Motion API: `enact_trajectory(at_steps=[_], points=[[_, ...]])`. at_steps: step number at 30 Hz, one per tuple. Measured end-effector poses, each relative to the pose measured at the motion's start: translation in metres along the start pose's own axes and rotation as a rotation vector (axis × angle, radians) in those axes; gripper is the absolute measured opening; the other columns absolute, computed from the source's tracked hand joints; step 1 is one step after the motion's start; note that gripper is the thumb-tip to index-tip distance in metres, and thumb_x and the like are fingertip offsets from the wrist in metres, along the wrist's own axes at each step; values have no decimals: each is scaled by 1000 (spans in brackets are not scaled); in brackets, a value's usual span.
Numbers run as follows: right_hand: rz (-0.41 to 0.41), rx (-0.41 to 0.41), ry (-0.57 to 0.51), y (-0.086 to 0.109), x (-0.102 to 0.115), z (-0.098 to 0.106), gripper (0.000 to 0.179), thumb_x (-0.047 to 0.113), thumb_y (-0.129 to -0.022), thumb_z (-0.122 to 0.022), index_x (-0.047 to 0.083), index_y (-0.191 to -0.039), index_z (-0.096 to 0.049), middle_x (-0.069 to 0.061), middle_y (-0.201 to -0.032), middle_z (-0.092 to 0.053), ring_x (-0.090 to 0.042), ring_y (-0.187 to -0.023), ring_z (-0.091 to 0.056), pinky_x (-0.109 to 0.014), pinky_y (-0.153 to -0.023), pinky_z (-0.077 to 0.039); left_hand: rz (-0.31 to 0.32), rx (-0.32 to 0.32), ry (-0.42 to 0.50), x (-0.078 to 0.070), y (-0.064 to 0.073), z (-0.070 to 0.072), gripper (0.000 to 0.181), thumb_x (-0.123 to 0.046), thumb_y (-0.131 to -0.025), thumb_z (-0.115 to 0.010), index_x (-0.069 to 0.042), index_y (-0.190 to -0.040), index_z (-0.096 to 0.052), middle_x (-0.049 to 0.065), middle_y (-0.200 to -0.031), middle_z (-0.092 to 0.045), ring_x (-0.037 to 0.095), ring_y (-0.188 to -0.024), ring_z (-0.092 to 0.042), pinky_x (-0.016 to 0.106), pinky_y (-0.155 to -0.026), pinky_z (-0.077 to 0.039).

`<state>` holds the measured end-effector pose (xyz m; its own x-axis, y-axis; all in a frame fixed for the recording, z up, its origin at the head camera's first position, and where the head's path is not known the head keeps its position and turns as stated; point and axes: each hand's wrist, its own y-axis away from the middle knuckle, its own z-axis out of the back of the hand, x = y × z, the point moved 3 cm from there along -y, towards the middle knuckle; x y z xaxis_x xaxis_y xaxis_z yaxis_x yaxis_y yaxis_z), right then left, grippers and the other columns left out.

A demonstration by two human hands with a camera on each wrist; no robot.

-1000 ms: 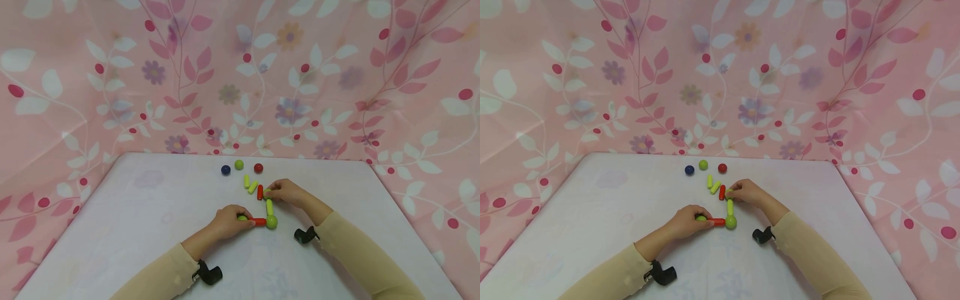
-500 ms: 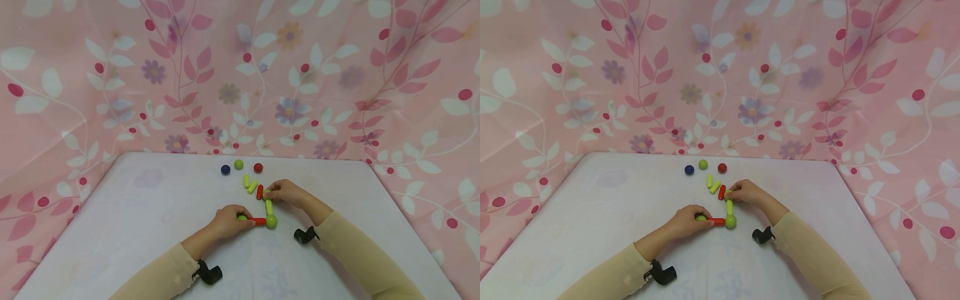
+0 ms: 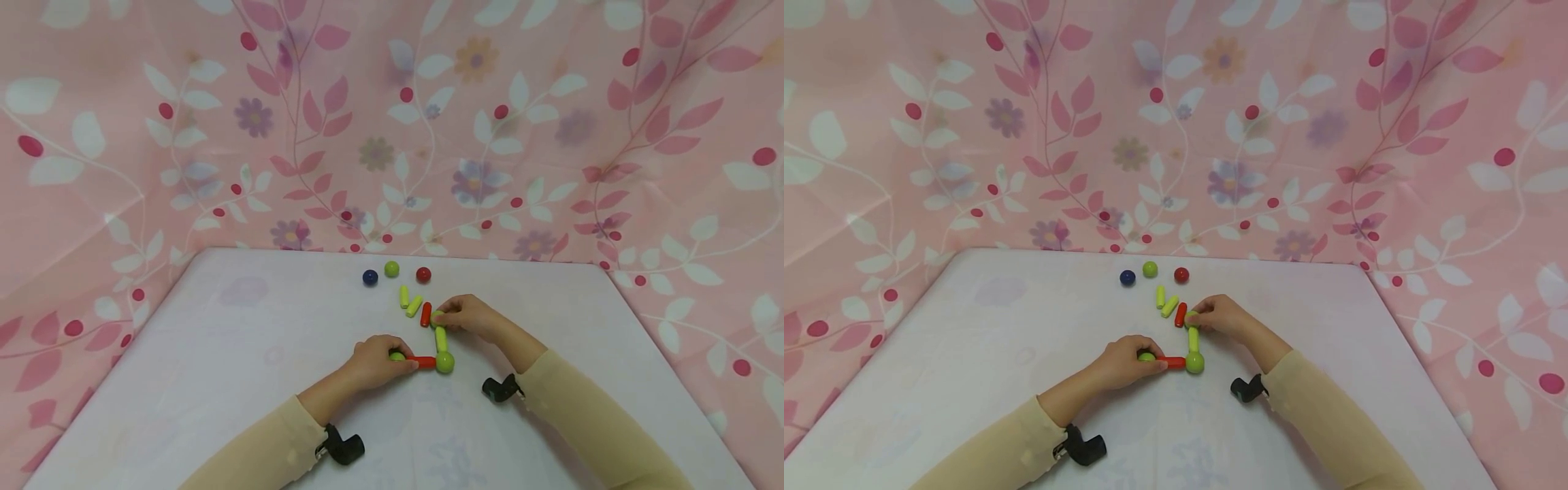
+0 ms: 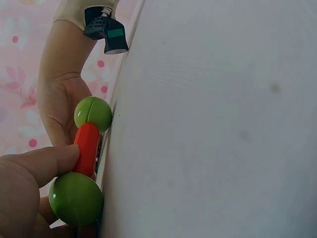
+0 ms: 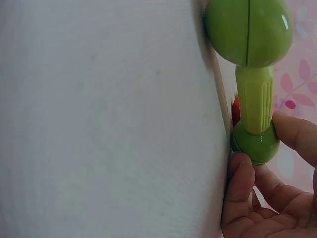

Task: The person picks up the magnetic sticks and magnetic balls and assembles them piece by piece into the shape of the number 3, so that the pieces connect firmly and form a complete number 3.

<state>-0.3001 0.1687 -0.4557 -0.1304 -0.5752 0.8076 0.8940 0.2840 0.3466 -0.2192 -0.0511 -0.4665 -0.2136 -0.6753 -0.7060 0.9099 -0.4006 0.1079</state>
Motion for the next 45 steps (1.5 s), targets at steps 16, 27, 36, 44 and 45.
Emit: enact_trajectory(at_steps=[16, 27, 36, 44, 45], points=[[49, -63, 71, 16, 1, -2, 38, 24, -94, -71, 2, -124, -65, -6, -103, -67, -17, -87, -61, -30, -79, -52, -16, 7, 15, 0, 1, 1, 13, -41, -89, -74, -27, -91, -73, -13, -92, -66, 13, -89, -55, 44, -83, -32], [70, -103, 70, 22, -3, -1, 34, 19, -93, -71, 3, -123, -66, -7, -103, -66, -18, -89, -61, -30, -78, -53, -14, 10, 23, 0, 1, 1, 13, -40, -89, -75, -28, -91, -74, -14, -91, -66, 11, -87, -55, 42, -81, -31], [85, -125, 74, 37, -1, 2, 30, 15, -92, -71, 2, -120, -67, -6, -98, -65, -18, -85, -62, -32, -74, -53, -22, 10, 24, 0, 1, 0, 13, -41, -88, -75, -28, -90, -74, -15, -90, -66, 11, -85, -54, 41, -79, -31], [94, -111, 73, 44, -5, 2, 27, 14, -93, -70, 3, -117, -67, -6, -96, -66, -18, -84, -61, -30, -72, -52, -28, 11, 22, 1, 0, 0, 13, -41, -88, -75, -28, -90, -74, -15, -89, -66, 11, -85, -54, 41, -79, -31], [92, -112, 70, 44, -6, 2, 26, 14, -93, -70, 3, -116, -67, -6, -96, -66, -18, -83, -61, -30, -72, -52, -27, 11, 23, 1, 0, 0, 13, -41, -88, -75, -28, -90, -74, -15, -89, -66, 11, -85, -54, 41, -79, -31]])
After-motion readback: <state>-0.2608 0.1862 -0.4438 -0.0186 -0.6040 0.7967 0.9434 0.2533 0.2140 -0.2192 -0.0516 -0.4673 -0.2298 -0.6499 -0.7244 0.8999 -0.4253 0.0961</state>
